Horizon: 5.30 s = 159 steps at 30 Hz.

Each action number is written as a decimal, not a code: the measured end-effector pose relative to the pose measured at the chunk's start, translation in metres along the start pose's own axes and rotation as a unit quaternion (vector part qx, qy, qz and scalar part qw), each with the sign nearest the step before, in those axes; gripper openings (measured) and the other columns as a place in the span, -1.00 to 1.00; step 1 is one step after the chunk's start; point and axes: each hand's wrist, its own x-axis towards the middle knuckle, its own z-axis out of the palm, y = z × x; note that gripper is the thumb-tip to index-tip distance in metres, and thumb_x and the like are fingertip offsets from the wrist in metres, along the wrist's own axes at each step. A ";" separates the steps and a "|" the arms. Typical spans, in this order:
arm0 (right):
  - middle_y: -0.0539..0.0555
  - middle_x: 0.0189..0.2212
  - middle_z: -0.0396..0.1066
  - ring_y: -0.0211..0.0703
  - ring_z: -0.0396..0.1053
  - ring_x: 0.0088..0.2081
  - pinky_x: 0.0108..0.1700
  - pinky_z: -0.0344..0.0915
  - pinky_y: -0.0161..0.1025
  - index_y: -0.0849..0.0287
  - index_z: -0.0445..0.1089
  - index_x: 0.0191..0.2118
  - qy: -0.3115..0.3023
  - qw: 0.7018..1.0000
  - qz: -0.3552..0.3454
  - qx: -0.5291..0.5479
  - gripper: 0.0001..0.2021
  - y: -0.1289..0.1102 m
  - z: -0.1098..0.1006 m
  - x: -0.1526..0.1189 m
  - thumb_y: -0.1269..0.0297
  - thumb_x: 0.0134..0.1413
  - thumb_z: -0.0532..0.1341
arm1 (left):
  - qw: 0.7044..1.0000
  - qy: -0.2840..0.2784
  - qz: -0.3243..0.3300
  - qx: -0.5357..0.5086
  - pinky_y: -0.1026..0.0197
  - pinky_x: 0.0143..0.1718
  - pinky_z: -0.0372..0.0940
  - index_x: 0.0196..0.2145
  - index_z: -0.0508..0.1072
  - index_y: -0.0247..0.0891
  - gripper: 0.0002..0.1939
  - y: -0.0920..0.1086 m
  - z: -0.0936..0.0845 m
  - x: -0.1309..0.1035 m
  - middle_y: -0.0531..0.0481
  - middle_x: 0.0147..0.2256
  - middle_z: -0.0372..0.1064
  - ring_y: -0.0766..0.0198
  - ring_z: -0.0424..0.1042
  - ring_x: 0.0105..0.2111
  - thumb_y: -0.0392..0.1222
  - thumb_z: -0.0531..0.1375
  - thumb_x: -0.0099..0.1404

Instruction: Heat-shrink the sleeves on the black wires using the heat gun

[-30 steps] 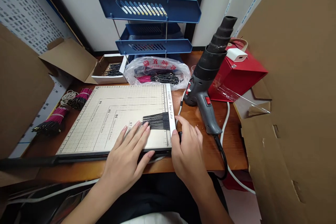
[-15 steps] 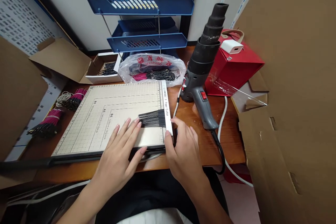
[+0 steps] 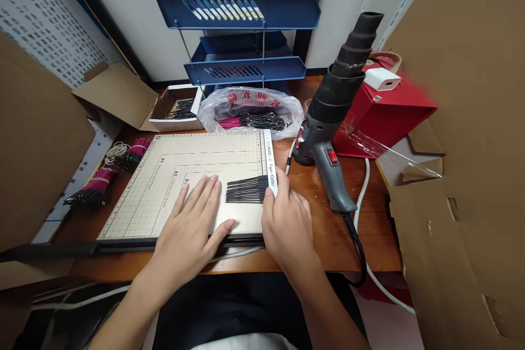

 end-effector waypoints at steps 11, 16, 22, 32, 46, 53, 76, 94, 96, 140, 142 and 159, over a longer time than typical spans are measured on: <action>0.21 0.30 0.31 0.10 0.25 0.31 0.34 0.09 0.26 0.15 0.15 0.34 0.055 0.996 -0.068 -0.009 -0.48 0.006 0.000 -0.004 0.12 0.34 -0.03 | 0.997 -0.037 -0.054 -0.040 -0.21 0.40 0.04 0.39 0.09 -0.62 -0.10 0.009 0.000 0.013 -0.41 0.41 -0.01 -0.09 0.03 0.43 0.31 -0.18 0.50; 0.20 0.31 0.28 0.13 0.22 0.33 0.37 -0.06 0.39 0.10 0.14 0.34 0.056 0.996 -0.060 -0.020 -0.49 0.012 0.002 -0.007 0.10 0.35 -0.01 | 0.996 -0.042 -0.063 -0.049 -0.23 0.40 0.02 0.39 0.12 -0.54 -0.11 0.011 -0.001 0.016 -0.32 0.42 -0.02 -0.10 0.01 0.43 0.33 -0.16 0.48; 0.21 0.31 0.28 0.12 0.21 0.33 0.37 -0.06 0.37 0.11 0.14 0.34 0.052 0.997 -0.053 -0.010 -0.48 0.015 0.002 -0.010 0.09 0.35 -0.01 | 0.995 -0.042 -0.063 -0.059 -0.24 0.40 0.03 0.40 0.12 -0.48 -0.17 0.013 -0.002 0.017 -0.28 0.43 0.00 -0.11 -0.01 0.44 0.29 -0.08 0.49; 0.21 0.32 0.28 0.13 0.23 0.31 0.36 -0.01 0.32 0.14 0.15 0.34 0.065 0.996 -0.057 -0.011 -0.47 0.019 -0.001 -0.014 0.08 0.35 -0.02 | 0.995 -0.026 -0.066 -0.064 -0.22 0.40 0.03 0.39 0.13 -0.49 -0.20 0.014 0.000 0.016 -0.31 0.41 0.03 -0.08 0.03 0.43 0.26 -0.08 0.50; 0.26 0.33 0.24 0.14 0.21 0.34 0.35 0.11 0.25 0.19 0.16 0.35 0.064 0.997 -0.030 0.024 -0.43 0.029 -0.005 -0.019 0.05 0.32 0.03 | 0.997 -0.011 -0.045 -0.065 -0.23 0.38 0.08 0.38 0.15 -0.49 -0.24 0.017 -0.002 0.000 -0.28 0.41 0.06 -0.11 0.06 0.42 0.22 -0.11 0.53; 0.24 0.33 0.25 0.16 0.23 0.32 0.36 0.11 0.25 0.15 0.15 0.36 0.069 0.996 0.015 0.046 -0.39 0.032 -0.018 -0.024 0.00 0.29 0.06 | 0.998 0.001 -0.036 -0.056 -0.20 0.41 0.04 0.38 0.11 -0.57 -0.20 0.017 -0.002 -0.006 -0.34 0.40 0.05 -0.05 0.07 0.41 0.22 -0.12 0.53; 0.22 0.32 0.26 0.15 0.25 0.32 0.33 0.19 0.14 0.13 0.15 0.37 0.086 0.995 0.035 0.045 -0.36 0.039 -0.027 -0.030 -0.08 0.29 0.07 | 0.999 0.012 -0.004 -0.049 -0.15 0.42 0.03 0.37 0.14 -0.57 -0.23 0.018 -0.005 -0.013 -0.32 0.39 0.09 -0.04 0.11 0.40 0.20 -0.10 0.54; 0.30 0.40 0.13 0.32 0.13 0.38 0.34 0.14 0.28 0.20 0.11 0.42 0.213 0.972 -0.036 -0.091 -0.27 0.054 -0.058 0.015 -0.02 0.24 0.16 | 0.994 -0.064 -0.035 -0.082 -0.21 0.46 -0.12 0.41 0.11 -0.45 -0.24 0.000 -0.006 0.017 -0.24 0.43 0.00 -0.01 -0.03 0.45 0.22 -0.19 0.54; 0.31 0.41 0.09 0.39 0.15 0.36 0.28 0.21 0.31 0.21 0.01 0.46 0.182 0.977 -0.012 -0.115 -0.24 0.057 -0.059 0.029 0.01 0.24 0.15 | 0.994 -0.061 -0.034 -0.081 -0.23 0.46 -0.11 0.41 0.11 -0.42 -0.25 0.001 -0.005 0.016 -0.21 0.43 0.01 -0.02 -0.03 0.45 0.21 -0.17 0.54; 0.33 0.40 0.11 0.37 0.27 0.25 0.13 0.36 0.30 0.24 -0.07 0.48 0.163 0.976 0.002 -0.146 -0.30 0.063 -0.039 0.032 0.16 0.30 0.02 | 0.987 -0.059 -0.090 -0.123 -0.20 0.45 -0.08 0.45 0.03 -0.30 -0.39 -0.006 -0.009 0.017 -0.11 0.44 -0.02 0.05 -0.08 0.46 0.02 -0.17 0.57; 0.33 0.40 0.11 0.37 0.26 0.26 0.11 0.37 0.29 0.24 -0.07 0.48 0.161 0.976 0.004 -0.149 -0.30 0.062 -0.040 0.031 0.15 0.30 0.03 | 0.985 -0.077 -0.080 -0.131 -0.22 0.45 -0.09 0.44 0.06 -0.30 -0.39 -0.005 -0.010 0.024 -0.09 0.44 -0.01 0.05 -0.09 0.46 0.04 -0.18 0.58; 0.22 0.34 0.25 0.15 0.13 0.39 0.43 -0.16 0.36 0.18 0.23 0.32 0.057 0.965 -0.229 -0.114 -0.53 0.002 -0.007 0.011 0.13 0.42 -0.01 | 0.988 -0.055 -0.075 -0.127 -0.19 0.46 -0.15 0.43 0.05 -0.37 -0.37 -0.003 -0.010 0.018 -0.15 0.44 -0.01 0.07 -0.07 0.46 0.05 -0.16 0.58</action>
